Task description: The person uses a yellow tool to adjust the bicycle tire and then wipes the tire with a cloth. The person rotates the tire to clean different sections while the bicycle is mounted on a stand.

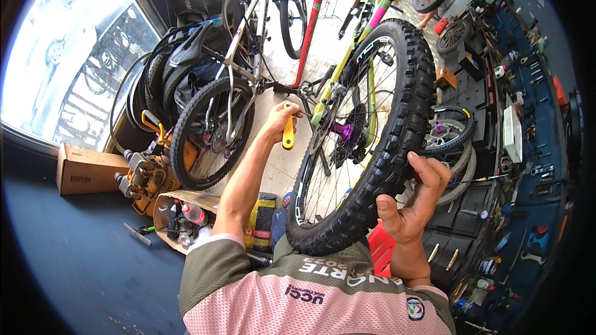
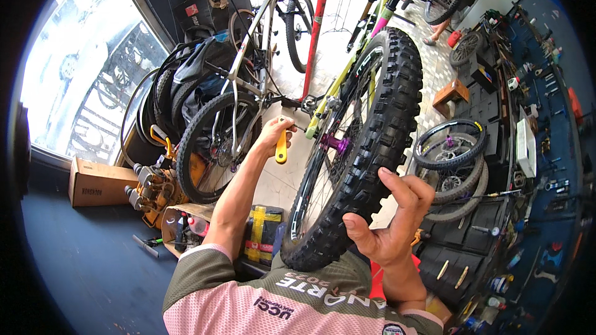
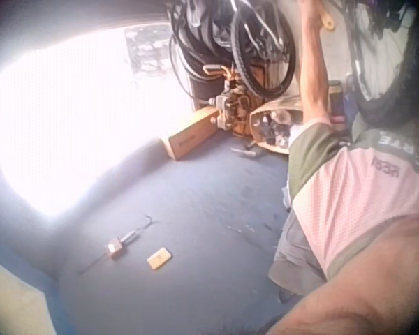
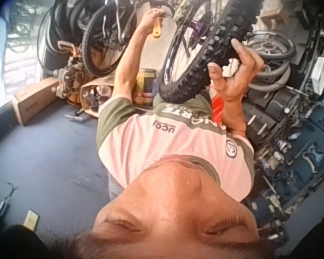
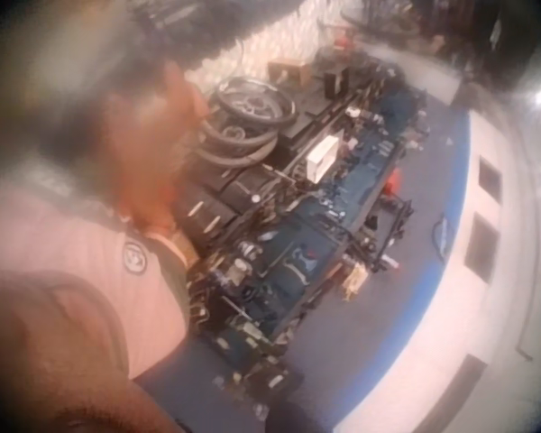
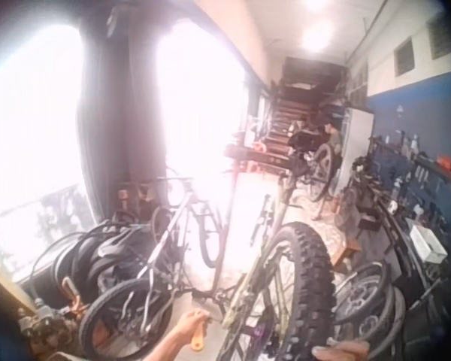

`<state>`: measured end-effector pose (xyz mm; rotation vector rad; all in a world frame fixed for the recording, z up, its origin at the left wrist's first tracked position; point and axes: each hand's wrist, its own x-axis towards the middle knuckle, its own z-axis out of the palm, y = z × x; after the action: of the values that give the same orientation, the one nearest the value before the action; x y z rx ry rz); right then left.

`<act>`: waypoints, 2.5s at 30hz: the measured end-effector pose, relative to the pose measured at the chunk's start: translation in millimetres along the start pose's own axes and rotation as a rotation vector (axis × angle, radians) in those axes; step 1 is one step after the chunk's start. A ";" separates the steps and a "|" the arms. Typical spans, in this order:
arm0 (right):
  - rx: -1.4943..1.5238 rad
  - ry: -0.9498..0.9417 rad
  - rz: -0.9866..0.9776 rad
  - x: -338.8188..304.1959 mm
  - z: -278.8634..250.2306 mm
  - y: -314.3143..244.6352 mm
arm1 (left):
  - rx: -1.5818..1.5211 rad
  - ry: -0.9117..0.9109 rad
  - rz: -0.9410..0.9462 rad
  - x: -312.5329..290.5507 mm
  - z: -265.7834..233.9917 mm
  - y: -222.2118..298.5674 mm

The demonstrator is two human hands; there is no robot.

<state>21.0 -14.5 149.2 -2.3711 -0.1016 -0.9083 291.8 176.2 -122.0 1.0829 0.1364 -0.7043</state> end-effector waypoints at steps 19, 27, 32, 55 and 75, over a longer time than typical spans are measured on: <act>0.028 0.023 -0.057 4.3 2.7 10.5 | 0.388 -0.188 -0.076 -0.6 -6.3 37.9; 0.030 0.043 -0.047 3.0 4.7 13.4 | 0.266 -0.146 -0.183 -6.4 -0.8 30.6; 0.010 0.013 -0.046 12.2 0.6 5.7 | 0.241 -0.004 -0.038 -19.3 6.3 32.8; -0.101 -0.463 -0.638 125.4 21.4 -62.9 | -0.622 -0.113 0.798 -222.3 176.4 132.0; 0.435 0.444 -0.756 52.3 -60.7 9.2 | 0.128 -0.472 0.948 -291.8 305.9 130.3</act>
<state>27.8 -62.7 213.5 -1.6687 -0.9559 -1.5443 71.3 87.6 251.1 0.9328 -0.7936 -0.0847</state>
